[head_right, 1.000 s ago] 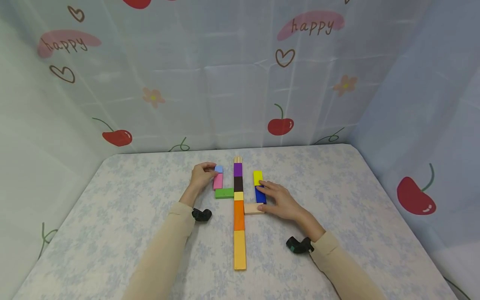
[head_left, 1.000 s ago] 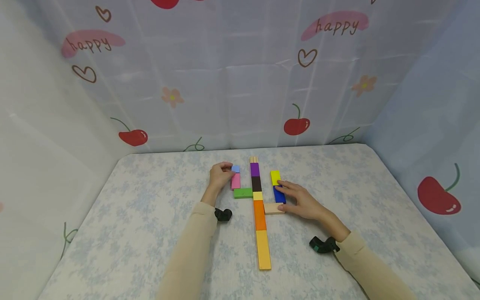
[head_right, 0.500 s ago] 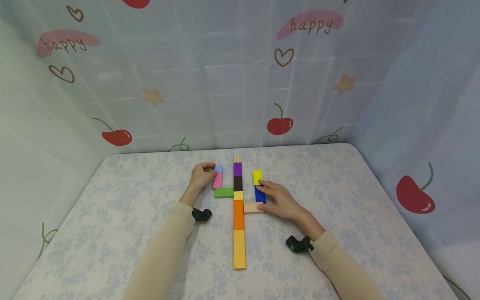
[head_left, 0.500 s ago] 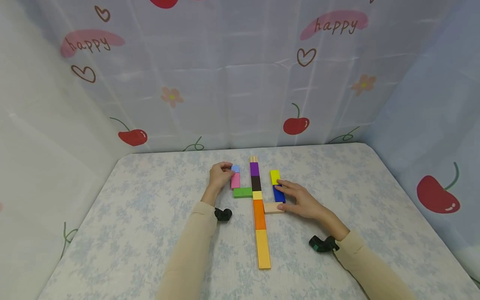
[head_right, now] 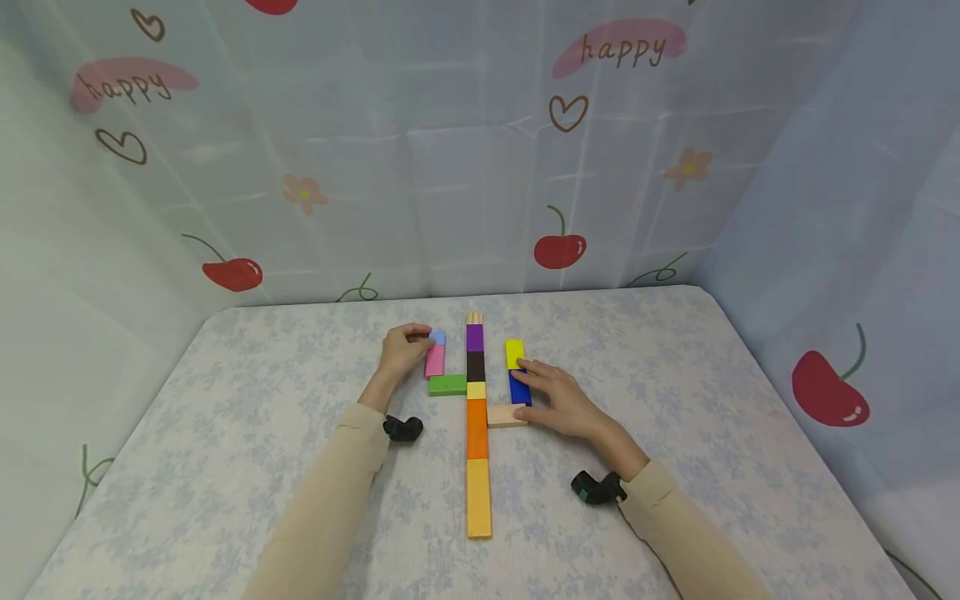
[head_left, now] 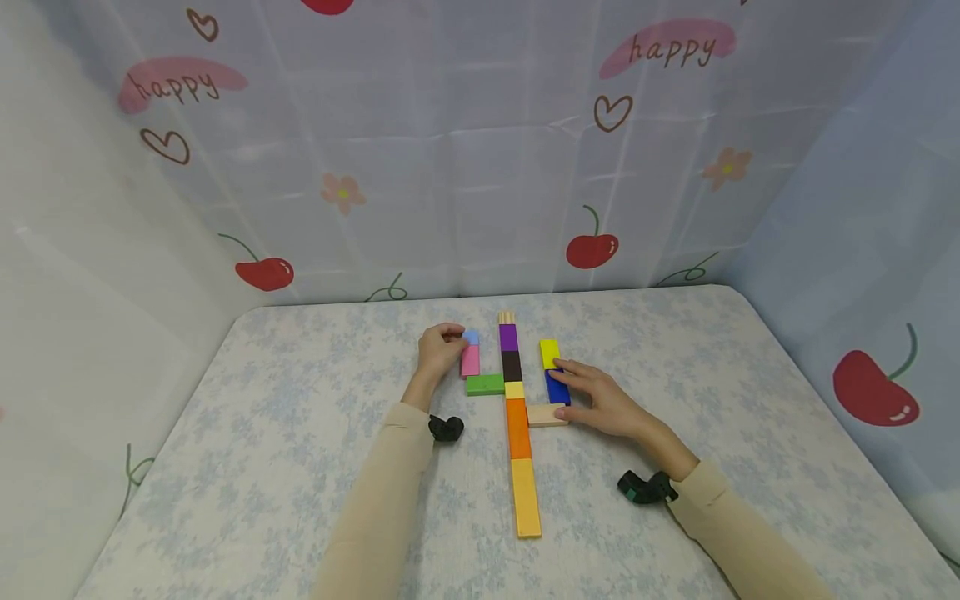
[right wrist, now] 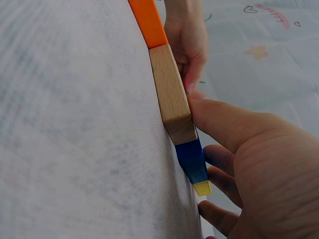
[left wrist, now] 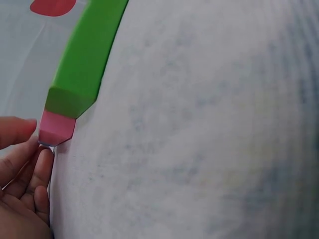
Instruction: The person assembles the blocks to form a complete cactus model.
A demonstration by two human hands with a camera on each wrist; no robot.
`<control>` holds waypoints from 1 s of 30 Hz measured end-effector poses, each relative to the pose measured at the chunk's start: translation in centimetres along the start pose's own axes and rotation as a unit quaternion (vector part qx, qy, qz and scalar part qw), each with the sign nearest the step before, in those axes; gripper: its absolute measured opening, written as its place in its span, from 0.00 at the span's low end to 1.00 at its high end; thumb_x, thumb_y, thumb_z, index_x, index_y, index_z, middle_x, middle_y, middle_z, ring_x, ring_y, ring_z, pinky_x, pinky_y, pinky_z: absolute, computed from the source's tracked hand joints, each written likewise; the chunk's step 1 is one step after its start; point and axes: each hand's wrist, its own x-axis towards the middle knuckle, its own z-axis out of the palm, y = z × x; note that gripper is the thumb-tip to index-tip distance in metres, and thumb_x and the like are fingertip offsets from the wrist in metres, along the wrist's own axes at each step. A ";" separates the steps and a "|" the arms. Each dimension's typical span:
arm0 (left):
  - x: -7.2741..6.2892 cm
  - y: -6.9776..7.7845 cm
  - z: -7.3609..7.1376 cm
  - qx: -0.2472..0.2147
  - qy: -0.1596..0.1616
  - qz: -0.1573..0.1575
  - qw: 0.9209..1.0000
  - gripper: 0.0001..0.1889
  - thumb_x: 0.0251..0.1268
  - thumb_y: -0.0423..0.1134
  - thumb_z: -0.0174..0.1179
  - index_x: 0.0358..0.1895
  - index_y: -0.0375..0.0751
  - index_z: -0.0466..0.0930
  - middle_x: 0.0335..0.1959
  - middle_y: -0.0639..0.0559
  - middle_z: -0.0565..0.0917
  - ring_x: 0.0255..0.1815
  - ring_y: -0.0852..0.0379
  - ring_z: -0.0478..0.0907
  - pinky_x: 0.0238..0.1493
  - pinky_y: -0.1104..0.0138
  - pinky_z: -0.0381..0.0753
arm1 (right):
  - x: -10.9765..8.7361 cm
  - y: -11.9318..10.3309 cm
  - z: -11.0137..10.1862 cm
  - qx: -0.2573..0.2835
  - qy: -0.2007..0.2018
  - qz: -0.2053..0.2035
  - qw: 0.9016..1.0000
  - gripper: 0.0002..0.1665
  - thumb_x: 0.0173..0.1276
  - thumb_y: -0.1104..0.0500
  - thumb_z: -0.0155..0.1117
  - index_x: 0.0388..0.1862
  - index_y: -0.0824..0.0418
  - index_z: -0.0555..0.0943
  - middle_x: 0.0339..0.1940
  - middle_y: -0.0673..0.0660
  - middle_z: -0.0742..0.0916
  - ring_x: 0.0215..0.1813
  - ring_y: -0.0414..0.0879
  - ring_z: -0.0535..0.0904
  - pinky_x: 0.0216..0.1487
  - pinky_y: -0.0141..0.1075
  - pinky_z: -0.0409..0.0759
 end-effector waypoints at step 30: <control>-1.6 -0.3 -2.4 0.015 -0.034 0.029 0.999 0.20 0.69 0.38 0.58 0.62 0.37 0.76 0.60 0.40 0.78 0.58 0.44 0.75 0.56 0.54 0.78 | 0.2 -0.2 0.0 0.004 -0.008 -0.009 1.000 0.37 0.65 0.48 0.68 0.70 0.61 0.72 0.75 0.64 0.67 0.75 0.66 0.59 0.71 0.66 0.56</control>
